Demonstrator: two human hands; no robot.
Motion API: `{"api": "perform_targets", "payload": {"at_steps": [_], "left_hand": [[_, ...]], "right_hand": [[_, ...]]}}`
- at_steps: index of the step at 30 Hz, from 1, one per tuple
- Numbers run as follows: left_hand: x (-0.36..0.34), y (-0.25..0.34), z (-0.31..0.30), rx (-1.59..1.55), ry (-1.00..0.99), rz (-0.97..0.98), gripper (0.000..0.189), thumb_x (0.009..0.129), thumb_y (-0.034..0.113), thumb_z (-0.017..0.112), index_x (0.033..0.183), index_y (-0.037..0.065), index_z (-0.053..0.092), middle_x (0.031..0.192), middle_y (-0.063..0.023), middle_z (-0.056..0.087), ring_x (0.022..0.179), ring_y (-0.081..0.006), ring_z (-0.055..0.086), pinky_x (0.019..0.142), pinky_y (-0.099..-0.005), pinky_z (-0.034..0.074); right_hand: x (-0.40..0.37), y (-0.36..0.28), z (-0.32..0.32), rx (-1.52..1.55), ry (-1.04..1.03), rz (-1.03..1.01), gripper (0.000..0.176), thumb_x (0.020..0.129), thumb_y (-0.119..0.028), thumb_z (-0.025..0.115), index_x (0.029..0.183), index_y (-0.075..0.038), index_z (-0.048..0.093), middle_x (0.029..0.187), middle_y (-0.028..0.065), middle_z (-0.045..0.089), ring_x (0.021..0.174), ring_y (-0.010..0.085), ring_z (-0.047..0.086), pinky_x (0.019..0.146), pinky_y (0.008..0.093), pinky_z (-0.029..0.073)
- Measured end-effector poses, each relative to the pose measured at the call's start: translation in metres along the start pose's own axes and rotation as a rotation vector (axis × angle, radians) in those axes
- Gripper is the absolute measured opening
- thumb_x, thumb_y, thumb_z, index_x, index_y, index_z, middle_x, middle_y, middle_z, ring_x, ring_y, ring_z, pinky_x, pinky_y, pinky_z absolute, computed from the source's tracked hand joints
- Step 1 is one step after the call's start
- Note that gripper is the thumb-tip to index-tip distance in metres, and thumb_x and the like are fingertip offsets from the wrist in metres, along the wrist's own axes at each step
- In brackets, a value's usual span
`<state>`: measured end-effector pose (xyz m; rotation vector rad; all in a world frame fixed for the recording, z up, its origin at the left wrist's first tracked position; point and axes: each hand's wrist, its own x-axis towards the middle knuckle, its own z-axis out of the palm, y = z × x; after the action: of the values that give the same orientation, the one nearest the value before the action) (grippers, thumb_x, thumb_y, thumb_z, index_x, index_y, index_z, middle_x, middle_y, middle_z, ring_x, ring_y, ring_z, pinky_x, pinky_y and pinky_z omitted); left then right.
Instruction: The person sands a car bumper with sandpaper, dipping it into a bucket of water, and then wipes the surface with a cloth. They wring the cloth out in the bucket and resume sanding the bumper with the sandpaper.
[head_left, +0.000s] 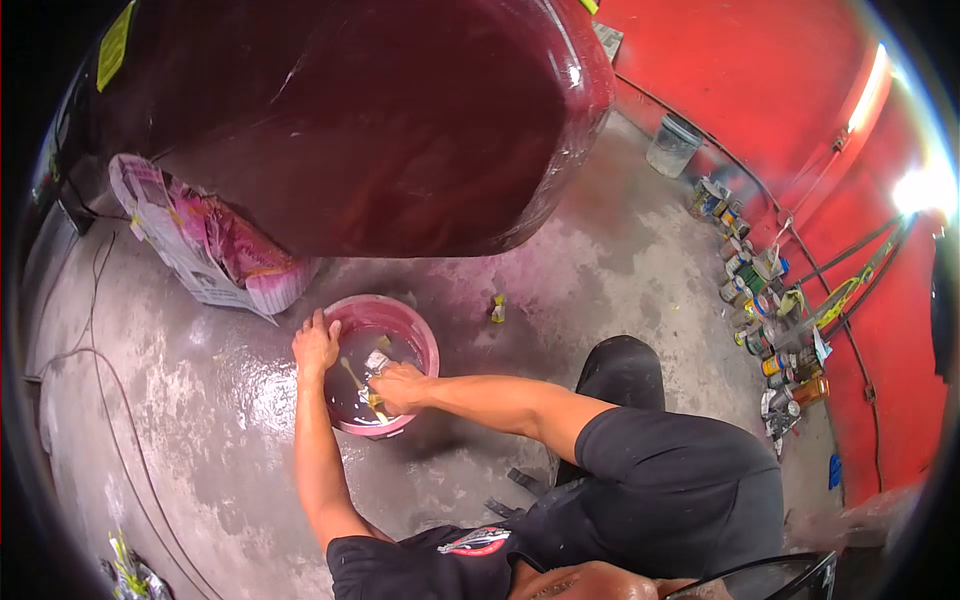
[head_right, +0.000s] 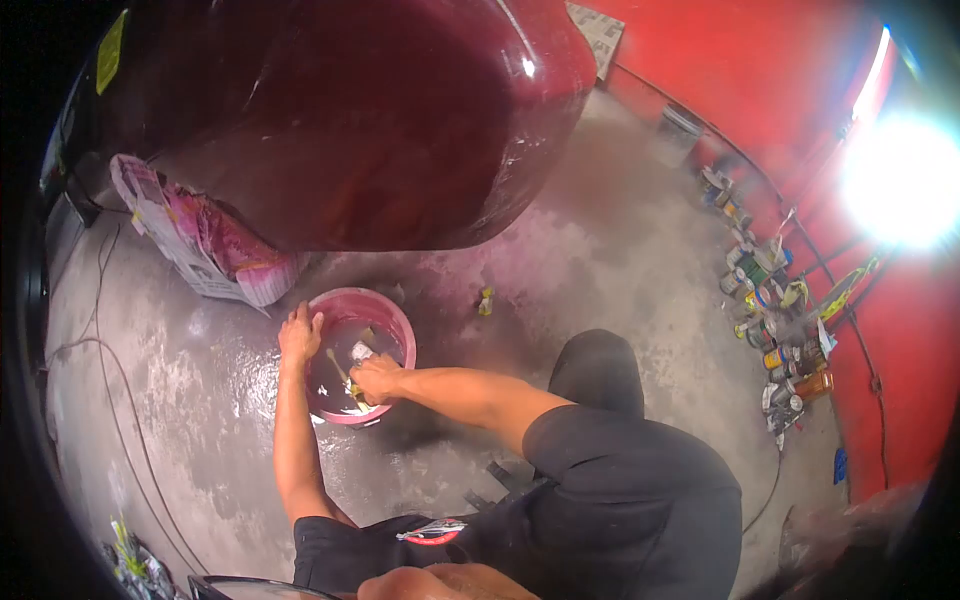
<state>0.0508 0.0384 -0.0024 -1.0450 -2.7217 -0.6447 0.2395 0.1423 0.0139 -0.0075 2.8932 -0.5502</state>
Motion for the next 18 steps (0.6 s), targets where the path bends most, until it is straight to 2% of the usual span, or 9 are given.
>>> {"api": "perform_targets", "payload": {"at_steps": [1, 2, 5, 6, 12, 15, 18], "left_hand": [[-0.003, 0.004, 0.002, 0.001, 0.056, -0.015, 0.048, 0.095, 0.04, 0.055, 0.127, 0.006, 0.057, 0.12, -0.0236, 0.062, 0.108, -0.0423, 0.06, 0.09, -0.0513, 0.048], [-0.003, 0.004, 0.001, -0.016, -0.013, -0.058, 0.047, 0.097, 0.038, 0.051, 0.131, 0.007, 0.054, 0.124, -0.0231, 0.06, 0.11, -0.0419, 0.059, 0.091, -0.0509, 0.047], [0.003, 0.003, -0.007, -0.136, -0.094, -0.122, 0.046, 0.097, 0.037, 0.051, 0.131, 0.007, 0.055, 0.125, -0.022, 0.06, 0.111, -0.0419, 0.059, 0.091, -0.051, 0.048], [0.003, 0.002, -0.008, -0.155, -0.079, -0.098, 0.046, 0.096, 0.035, 0.052, 0.132, 0.007, 0.054, 0.125, -0.0215, 0.06, 0.111, -0.0419, 0.059, 0.091, -0.0512, 0.048], [-0.001, 0.014, -0.013, -0.101, -0.077, -0.124, 0.046, 0.095, 0.032, 0.055, 0.134, 0.007, 0.053, 0.124, -0.0223, 0.06, 0.11, -0.0428, 0.059, 0.091, -0.0514, 0.048], [-0.008, 0.014, -0.008, -0.124, -0.062, -0.085, 0.046, 0.094, 0.031, 0.055, 0.133, 0.006, 0.052, 0.122, -0.0245, 0.06, 0.108, -0.044, 0.059, 0.09, -0.0515, 0.049], [-0.011, 0.024, -0.006, -0.133, -0.058, -0.056, 0.047, 0.093, 0.03, 0.056, 0.131, 0.002, 0.053, 0.121, -0.027, 0.059, 0.107, -0.0455, 0.059, 0.09, -0.052, 0.048]], "right_hand": [[0.0, -0.001, 0.003, -0.014, -0.119, 0.029, 0.041, 0.073, -0.018, 0.065, 0.11, 0.0, 0.063, 0.111, 0.0304, 0.063, 0.102, 0.0431, 0.064, 0.086, 0.049, 0.052], [0.003, 0.001, 0.004, 0.034, -0.199, 0.075, 0.042, 0.074, -0.019, 0.065, 0.113, -0.003, 0.064, 0.111, 0.0259, 0.065, 0.105, 0.0412, 0.064, 0.089, 0.0479, 0.051], [0.001, 0.007, 0.002, 0.114, -0.254, 0.038, 0.041, 0.076, -0.022, 0.065, 0.114, -0.007, 0.066, 0.111, 0.0204, 0.068, 0.106, 0.0392, 0.063, 0.091, 0.0468, 0.05], [0.004, 0.009, 0.004, 0.055, -0.319, 0.027, 0.043, 0.078, -0.029, 0.066, 0.116, -0.01, 0.067, 0.111, 0.0186, 0.069, 0.108, 0.0386, 0.063, 0.092, 0.047, 0.05], [0.017, 0.024, 0.016, -0.048, -0.484, -0.078, 0.05, 0.081, -0.04, 0.066, 0.122, -0.012, 0.066, 0.113, 0.0199, 0.068, 0.11, 0.0386, 0.062, 0.094, 0.0469, 0.048], [0.011, 0.026, 0.011, -0.065, -0.543, -0.035, 0.05, 0.082, -0.04, 0.066, 0.123, -0.012, 0.066, 0.113, 0.0198, 0.068, 0.11, 0.0385, 0.062, 0.094, 0.0463, 0.048], [-0.002, 0.029, 0.001, -0.1, -0.538, -0.075, 0.049, 0.082, -0.04, 0.067, 0.123, -0.012, 0.066, 0.112, 0.0198, 0.068, 0.107, 0.0385, 0.063, 0.093, 0.0473, 0.049]]}}
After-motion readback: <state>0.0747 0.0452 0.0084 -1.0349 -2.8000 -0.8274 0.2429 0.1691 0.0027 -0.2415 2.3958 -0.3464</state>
